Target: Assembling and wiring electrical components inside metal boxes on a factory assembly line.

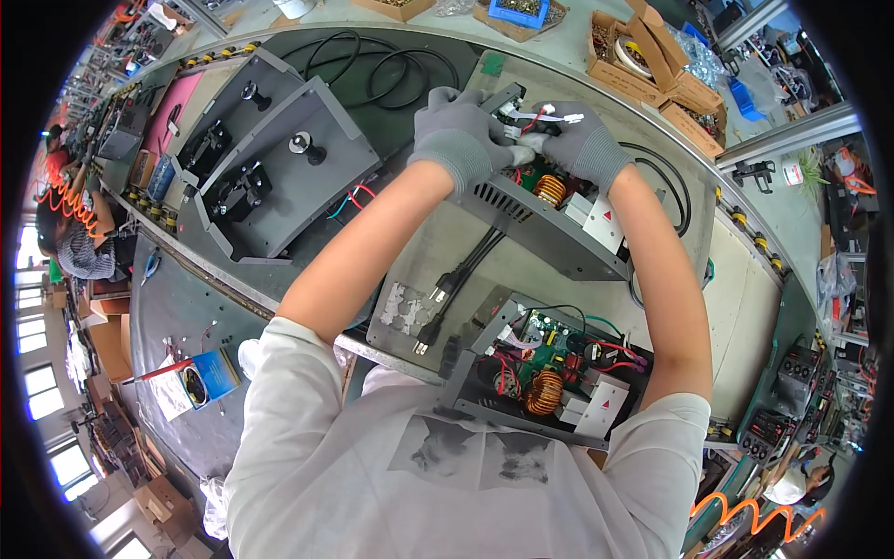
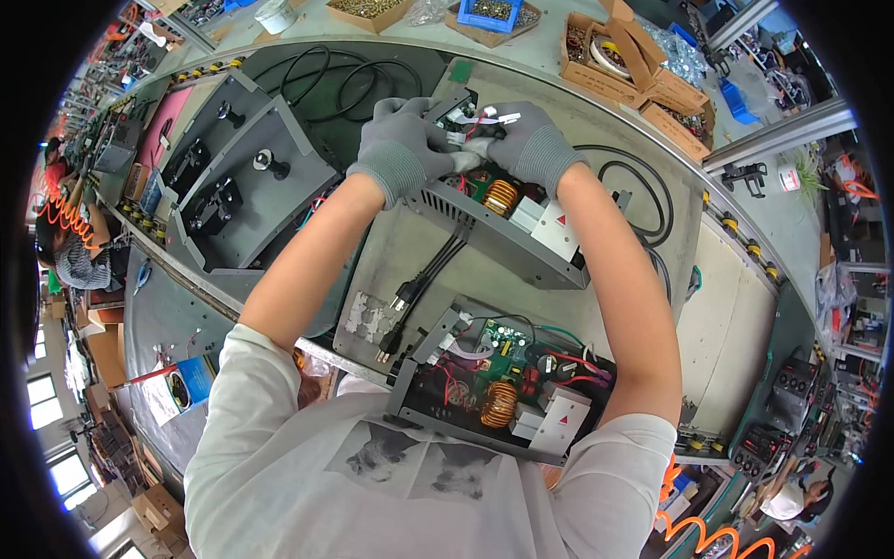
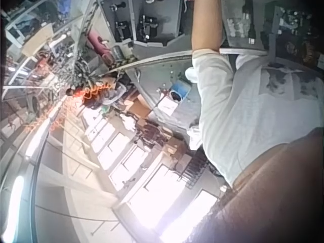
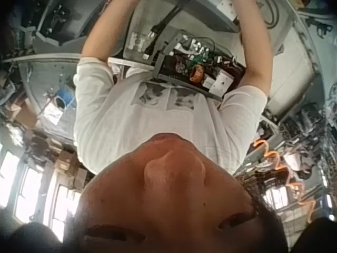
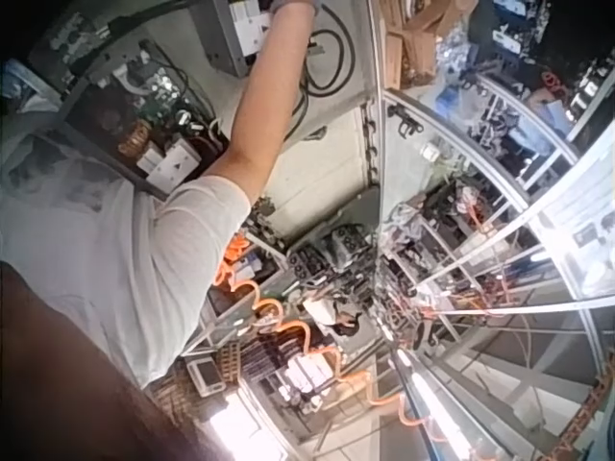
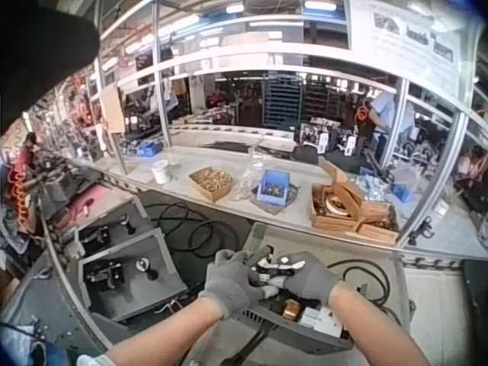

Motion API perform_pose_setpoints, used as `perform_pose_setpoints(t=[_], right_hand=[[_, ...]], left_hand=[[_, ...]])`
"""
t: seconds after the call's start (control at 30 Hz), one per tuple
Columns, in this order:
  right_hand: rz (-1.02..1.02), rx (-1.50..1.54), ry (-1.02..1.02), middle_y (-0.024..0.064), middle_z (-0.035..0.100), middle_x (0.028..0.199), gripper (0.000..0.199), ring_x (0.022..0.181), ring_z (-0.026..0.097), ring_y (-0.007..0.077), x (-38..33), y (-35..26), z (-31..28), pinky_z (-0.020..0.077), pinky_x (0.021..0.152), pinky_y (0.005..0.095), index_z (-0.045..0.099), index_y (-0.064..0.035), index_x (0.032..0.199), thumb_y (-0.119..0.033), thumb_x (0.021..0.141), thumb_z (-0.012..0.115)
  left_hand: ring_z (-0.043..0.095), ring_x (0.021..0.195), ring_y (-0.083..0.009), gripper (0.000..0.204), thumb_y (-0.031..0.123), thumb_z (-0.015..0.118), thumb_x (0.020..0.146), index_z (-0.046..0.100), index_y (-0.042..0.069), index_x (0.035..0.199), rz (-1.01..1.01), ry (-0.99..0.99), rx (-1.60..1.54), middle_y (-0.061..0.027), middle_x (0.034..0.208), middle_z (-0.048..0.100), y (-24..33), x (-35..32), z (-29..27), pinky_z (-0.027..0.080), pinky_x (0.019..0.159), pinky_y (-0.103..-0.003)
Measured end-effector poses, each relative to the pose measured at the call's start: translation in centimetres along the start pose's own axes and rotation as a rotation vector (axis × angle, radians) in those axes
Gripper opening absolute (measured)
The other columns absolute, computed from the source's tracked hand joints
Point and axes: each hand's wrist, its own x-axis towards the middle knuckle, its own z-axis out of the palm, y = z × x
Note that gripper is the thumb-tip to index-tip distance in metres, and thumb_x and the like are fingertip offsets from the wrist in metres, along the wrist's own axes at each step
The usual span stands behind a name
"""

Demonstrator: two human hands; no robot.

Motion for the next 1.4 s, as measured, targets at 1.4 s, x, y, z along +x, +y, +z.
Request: perform_pose_setpoints(t=[1.4], right_hand=[[0.000, -0.512, 0.007, 0.0152, 0.071, 0.093, 0.019, 0.090, 0.067, 0.0330, 0.8, -1.7, 2.6, 0.0539, 0.083, 0.0424, 0.076, -0.0110, 0.087, -0.019, 0.074, 0.065]], left_hand=[[0.042, 0.133, -0.0286, 0.020, 0.022, 0.056, 0.094, 0.058, 0.003, 0.100, 0.459, 0.358, -1.249, -0.0090, 0.105, 0.057, -5.7, -1.5, 7.1, 0.031, 0.108, -0.038]])
